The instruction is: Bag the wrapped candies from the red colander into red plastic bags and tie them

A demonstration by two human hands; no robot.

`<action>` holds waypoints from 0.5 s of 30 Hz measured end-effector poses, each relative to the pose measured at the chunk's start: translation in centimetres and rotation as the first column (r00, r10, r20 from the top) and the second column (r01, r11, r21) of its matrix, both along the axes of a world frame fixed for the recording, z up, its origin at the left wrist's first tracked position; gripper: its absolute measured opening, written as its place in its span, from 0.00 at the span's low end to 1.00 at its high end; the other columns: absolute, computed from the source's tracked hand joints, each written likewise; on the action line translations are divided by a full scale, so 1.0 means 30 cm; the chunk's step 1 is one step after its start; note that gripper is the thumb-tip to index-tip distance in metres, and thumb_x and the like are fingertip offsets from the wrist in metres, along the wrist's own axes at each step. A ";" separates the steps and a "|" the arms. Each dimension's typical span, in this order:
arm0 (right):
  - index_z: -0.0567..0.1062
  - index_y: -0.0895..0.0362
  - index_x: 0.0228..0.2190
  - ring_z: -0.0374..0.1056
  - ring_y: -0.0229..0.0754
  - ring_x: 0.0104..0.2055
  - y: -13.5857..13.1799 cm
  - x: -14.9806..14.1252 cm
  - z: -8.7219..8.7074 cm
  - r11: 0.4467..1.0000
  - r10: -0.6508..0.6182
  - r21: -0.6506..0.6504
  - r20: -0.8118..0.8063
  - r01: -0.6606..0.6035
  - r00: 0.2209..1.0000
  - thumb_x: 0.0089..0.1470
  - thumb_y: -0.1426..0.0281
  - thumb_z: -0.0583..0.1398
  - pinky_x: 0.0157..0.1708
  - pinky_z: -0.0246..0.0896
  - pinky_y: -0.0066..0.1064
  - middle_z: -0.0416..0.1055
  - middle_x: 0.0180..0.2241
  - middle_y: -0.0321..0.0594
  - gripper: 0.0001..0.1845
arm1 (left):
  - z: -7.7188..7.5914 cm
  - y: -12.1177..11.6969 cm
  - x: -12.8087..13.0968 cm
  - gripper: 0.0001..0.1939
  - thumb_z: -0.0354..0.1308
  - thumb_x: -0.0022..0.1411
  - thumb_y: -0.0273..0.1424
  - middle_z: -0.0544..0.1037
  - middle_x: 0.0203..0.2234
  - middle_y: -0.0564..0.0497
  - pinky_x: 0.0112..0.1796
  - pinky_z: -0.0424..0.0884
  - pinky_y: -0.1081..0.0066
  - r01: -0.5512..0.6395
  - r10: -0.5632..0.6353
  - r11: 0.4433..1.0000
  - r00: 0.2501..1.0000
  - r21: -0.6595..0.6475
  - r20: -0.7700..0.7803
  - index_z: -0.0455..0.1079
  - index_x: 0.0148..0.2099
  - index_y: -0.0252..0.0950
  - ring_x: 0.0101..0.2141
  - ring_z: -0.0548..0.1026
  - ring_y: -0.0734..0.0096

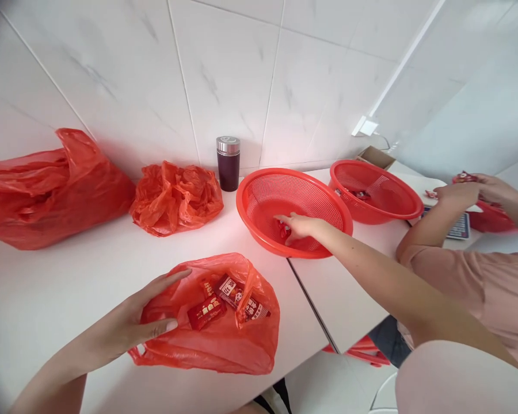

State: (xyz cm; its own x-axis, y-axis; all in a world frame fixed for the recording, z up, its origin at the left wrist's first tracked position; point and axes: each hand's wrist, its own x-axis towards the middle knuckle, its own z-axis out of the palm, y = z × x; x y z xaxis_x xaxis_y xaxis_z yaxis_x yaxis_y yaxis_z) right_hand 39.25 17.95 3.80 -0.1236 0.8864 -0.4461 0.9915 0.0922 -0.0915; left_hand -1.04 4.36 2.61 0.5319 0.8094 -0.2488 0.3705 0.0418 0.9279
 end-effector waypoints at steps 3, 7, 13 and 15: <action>0.69 0.47 0.54 0.70 0.47 0.38 -0.001 -0.029 -0.004 0.997 0.052 -0.057 -0.089 -0.058 0.995 0.44 0.68 0.67 0.36 0.65 0.35 0.69 0.45 0.45 0.34 | 0.001 0.004 0.001 0.34 0.59 0.60 0.37 0.55 0.67 0.55 0.54 0.69 0.59 -0.006 0.007 0.999 0.999 0.039 -0.046 0.55 0.67 0.55 0.61 0.62 0.50; 0.69 0.51 0.49 0.69 0.42 0.34 0.008 -0.046 0.055 0.995 0.057 -0.064 -0.188 -0.071 0.980 0.46 0.70 0.66 0.31 0.65 0.30 0.70 0.41 0.41 0.27 | -0.006 0.008 -0.006 0.34 0.59 0.60 0.42 0.55 0.67 0.53 0.57 0.65 0.56 -0.037 0.045 0.997 0.994 0.074 -0.104 0.54 0.67 0.53 0.63 0.59 0.49; 0.60 0.48 0.58 0.70 0.39 0.43 -0.169 -0.238 0.264 0.978 0.207 0.155 -0.752 -0.139 0.626 0.55 0.66 0.61 0.37 0.70 0.31 0.66 0.51 0.41 0.30 | -0.003 0.013 -0.008 0.34 0.58 0.62 0.41 0.58 0.66 0.52 0.56 0.68 0.60 -0.071 0.071 0.996 0.997 -0.057 -0.007 0.52 0.68 0.52 0.61 0.63 0.53; 0.61 0.47 0.57 0.71 0.37 0.41 -0.269 -0.346 0.298 0.938 0.287 0.133 -0.816 -0.321 0.501 0.54 0.68 0.63 0.39 0.70 0.29 0.68 0.50 0.38 0.31 | -0.002 0.013 -0.008 0.34 0.58 0.62 0.42 0.58 0.66 0.52 0.56 0.67 0.61 -0.084 0.084 0.995 0.996 -0.062 -0.007 0.52 0.68 0.50 0.61 0.62 0.54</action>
State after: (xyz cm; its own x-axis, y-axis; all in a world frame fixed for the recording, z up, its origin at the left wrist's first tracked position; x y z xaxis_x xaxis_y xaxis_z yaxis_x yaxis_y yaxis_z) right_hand 28.88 9.89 12.75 -0.7051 0.7084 -0.0320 0.3936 0.3534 -0.8487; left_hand -1.28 4.75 2.56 0.4616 0.8339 -0.3024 0.3670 0.1308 0.9210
